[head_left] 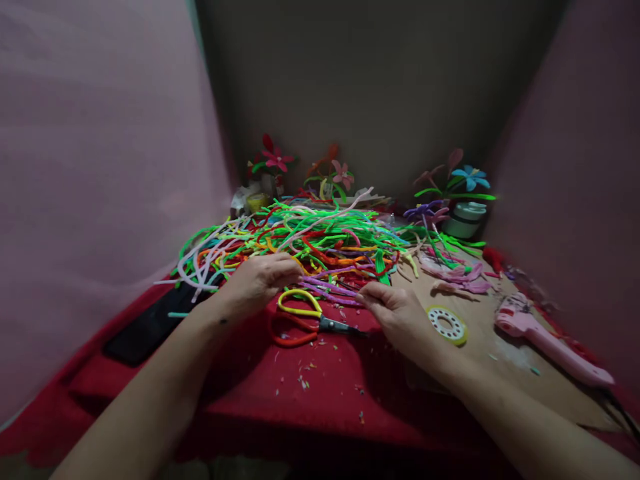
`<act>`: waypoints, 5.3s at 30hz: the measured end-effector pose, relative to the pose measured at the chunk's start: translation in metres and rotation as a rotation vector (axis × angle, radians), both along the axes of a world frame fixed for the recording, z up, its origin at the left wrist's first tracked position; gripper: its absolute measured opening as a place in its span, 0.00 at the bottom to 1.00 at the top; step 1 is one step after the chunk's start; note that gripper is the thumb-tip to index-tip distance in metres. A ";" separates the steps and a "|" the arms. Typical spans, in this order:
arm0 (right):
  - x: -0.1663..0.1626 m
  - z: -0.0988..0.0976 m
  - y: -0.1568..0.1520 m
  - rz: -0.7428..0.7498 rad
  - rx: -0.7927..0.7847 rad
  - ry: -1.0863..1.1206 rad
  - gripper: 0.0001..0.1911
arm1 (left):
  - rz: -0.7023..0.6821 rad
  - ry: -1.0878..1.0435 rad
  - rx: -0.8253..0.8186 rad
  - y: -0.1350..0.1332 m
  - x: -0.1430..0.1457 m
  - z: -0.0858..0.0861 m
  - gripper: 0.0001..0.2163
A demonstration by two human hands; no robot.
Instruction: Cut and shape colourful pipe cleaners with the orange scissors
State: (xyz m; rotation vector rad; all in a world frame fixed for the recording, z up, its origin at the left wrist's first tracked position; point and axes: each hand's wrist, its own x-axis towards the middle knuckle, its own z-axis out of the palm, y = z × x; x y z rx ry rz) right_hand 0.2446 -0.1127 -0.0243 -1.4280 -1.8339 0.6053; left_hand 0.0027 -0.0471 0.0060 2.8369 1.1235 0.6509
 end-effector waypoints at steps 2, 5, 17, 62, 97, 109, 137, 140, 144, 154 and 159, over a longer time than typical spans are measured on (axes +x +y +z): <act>0.003 0.000 0.001 -0.042 0.032 -0.160 0.12 | 0.048 0.032 0.007 0.001 -0.005 0.002 0.10; 0.005 -0.001 0.010 -0.063 0.069 -0.388 0.11 | 0.056 0.136 0.016 0.005 -0.009 0.002 0.10; -0.001 -0.001 0.021 -0.080 0.245 -0.709 0.13 | 0.072 0.140 0.131 0.032 -0.014 -0.027 0.10; 0.079 0.029 0.121 -0.339 -0.215 -0.310 0.20 | 0.170 0.235 0.247 0.094 0.083 -0.015 0.11; 0.060 0.027 0.136 -0.237 -0.236 -0.213 0.07 | 0.311 -0.022 0.140 0.115 0.070 -0.025 0.14; 0.077 0.011 0.142 -0.326 -0.199 -0.109 0.19 | 0.310 -0.013 0.129 0.116 0.070 -0.026 0.14; 0.063 0.023 0.128 -0.397 -0.209 -0.615 0.13 | 0.272 0.103 0.274 0.086 0.087 -0.020 0.13; 0.058 0.021 0.133 -0.408 -0.217 -0.612 0.15 | 0.179 0.101 0.375 0.071 0.097 -0.011 0.13; 0.059 0.028 0.131 -0.395 -0.190 -0.560 0.10 | 0.099 0.095 0.371 0.065 0.120 -0.003 0.20; 0.066 0.064 0.078 -0.293 -0.316 -0.224 0.12 | 0.196 0.292 0.103 0.114 0.159 -0.033 0.25; 0.089 0.077 0.024 -0.187 -0.437 0.223 0.14 | 0.188 0.290 0.102 0.119 0.154 -0.039 0.22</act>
